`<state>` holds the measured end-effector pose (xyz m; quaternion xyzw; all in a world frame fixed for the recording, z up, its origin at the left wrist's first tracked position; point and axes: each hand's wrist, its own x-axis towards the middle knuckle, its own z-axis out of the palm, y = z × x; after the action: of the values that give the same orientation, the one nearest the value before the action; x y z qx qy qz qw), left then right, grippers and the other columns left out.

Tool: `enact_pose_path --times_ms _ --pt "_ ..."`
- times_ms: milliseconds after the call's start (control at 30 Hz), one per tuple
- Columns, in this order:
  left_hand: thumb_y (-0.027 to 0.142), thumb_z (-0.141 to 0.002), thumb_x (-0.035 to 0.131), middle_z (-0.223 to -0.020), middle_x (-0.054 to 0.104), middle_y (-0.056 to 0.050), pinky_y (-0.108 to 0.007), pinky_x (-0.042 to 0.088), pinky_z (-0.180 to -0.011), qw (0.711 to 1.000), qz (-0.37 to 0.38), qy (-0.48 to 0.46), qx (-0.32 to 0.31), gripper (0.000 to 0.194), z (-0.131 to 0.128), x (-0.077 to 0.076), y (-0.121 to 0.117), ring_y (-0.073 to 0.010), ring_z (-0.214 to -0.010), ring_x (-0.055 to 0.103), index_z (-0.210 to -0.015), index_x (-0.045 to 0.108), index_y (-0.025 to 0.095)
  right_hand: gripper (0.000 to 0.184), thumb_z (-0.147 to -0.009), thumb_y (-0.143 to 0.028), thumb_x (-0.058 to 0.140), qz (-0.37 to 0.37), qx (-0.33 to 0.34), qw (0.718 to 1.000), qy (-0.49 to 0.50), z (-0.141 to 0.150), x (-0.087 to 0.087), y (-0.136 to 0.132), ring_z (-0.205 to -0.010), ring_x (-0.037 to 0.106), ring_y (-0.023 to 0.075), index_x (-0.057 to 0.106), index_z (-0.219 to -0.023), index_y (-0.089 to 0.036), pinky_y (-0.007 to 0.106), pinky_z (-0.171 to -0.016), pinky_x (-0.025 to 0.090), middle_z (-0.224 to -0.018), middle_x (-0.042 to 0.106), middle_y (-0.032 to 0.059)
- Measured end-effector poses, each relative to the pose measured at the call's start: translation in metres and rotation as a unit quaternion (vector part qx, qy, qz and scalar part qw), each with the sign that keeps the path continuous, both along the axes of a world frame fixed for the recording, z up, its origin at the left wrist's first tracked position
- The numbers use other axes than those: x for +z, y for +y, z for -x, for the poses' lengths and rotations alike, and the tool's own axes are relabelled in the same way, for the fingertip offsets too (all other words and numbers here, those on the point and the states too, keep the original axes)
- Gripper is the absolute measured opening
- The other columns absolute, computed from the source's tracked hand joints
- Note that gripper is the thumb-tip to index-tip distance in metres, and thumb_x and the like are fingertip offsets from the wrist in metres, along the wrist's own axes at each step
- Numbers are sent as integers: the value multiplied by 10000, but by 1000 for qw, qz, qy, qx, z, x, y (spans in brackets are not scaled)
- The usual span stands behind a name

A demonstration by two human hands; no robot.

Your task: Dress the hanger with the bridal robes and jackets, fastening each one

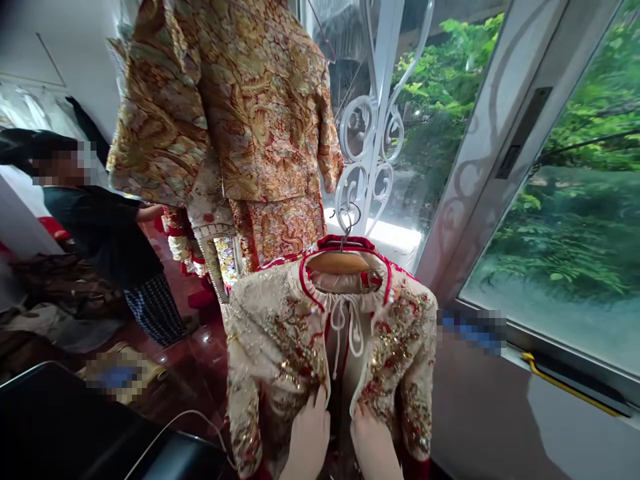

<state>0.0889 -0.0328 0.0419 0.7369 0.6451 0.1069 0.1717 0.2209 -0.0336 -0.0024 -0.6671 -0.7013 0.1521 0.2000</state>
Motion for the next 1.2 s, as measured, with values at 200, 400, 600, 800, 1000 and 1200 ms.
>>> enact_pose_path --times_ms 200,400,600,800,1000,1200 --pt "49 -853 356 -1239 647 -166 -318 512 -902 998 -17 -45 -28 549 2 17 24 -246 -1065 658 -1377 491 140 400 -870 -39 357 66 7 993 -101 8 39 20 -914 721 263 646 -1135 -120 334 -765 541 -1073 713 178" --pt "136 -856 335 -1227 635 -228 -413 505 -951 985 -99 -143 19 472 27 -32 38 -284 -1124 635 -1292 502 65 303 -935 -198 373 -44 -59 997 -25 -3 14 17 -978 688 264 640 -1059 -127 353 -823 534 -1102 685 182" --pt "352 -786 536 -935 682 -88 -382 544 -842 905 -83 -418 2 333 95 -62 26 -247 -884 664 -1065 591 179 310 -792 -451 550 -65 -136 935 322 -54 -48 -6 -787 655 223 627 -966 -206 333 -726 533 -910 679 66" --pt "282 -722 596 -809 629 -23 -307 541 -691 682 76 -592 424 169 176 -114 34 -186 -715 652 -864 537 212 754 -402 -696 743 19 -415 725 550 -109 -119 -31 -961 640 324 570 -973 -234 391 -680 522 -1019 659 111" --pt "155 -813 529 -728 630 -11 -282 551 -662 573 227 -649 445 101 171 -129 56 -144 -577 645 -906 556 184 634 -424 -645 790 84 -337 632 693 -117 -126 -15 -825 685 244 578 -873 -251 397 -783 525 -899 703 44" --pt "176 -844 520 -843 678 -85 -374 558 -789 557 273 -662 421 170 171 -137 43 -233 -778 724 -1006 570 166 586 -417 -430 882 114 -288 613 727 -106 -131 -28 -664 661 189 614 -902 -239 355 -738 527 -753 699 7"
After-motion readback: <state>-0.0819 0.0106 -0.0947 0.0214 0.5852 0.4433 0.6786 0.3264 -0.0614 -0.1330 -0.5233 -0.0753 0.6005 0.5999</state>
